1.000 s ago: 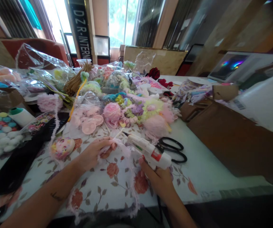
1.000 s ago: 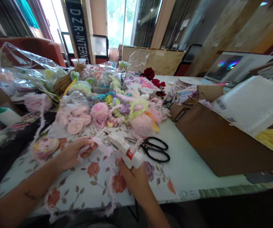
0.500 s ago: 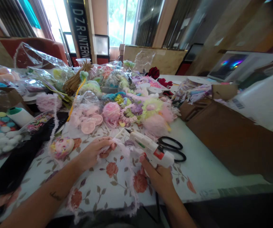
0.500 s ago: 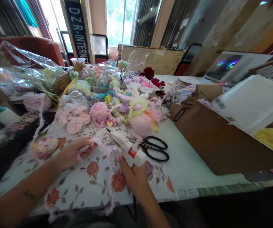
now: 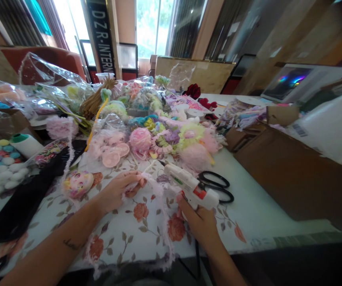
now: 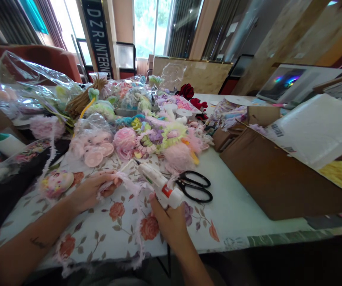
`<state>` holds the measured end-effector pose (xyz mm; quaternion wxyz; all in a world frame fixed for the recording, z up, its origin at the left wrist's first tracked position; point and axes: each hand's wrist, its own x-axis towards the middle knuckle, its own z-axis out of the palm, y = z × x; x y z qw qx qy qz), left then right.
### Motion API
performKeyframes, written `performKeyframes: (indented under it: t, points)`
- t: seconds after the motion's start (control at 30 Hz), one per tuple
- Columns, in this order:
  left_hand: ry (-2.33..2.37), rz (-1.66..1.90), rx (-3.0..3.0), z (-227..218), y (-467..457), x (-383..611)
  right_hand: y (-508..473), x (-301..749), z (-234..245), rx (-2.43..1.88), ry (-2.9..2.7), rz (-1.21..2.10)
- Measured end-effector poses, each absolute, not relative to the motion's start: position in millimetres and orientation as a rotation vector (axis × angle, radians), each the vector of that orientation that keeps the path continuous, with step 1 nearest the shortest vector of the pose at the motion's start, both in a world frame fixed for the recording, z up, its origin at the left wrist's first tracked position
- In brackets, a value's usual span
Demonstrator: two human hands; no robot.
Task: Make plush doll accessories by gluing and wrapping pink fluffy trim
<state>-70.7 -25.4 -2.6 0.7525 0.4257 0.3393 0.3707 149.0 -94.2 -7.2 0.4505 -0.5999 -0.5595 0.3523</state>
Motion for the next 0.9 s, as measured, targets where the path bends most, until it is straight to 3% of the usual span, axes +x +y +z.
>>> performKeyframes:
  t: [0.9]
  points:
    - [0.775, 0.808, 0.930, -0.3, -25.6, -71.1, -94.2, 148.4, -5.1, -1.493, -1.359, 0.911]
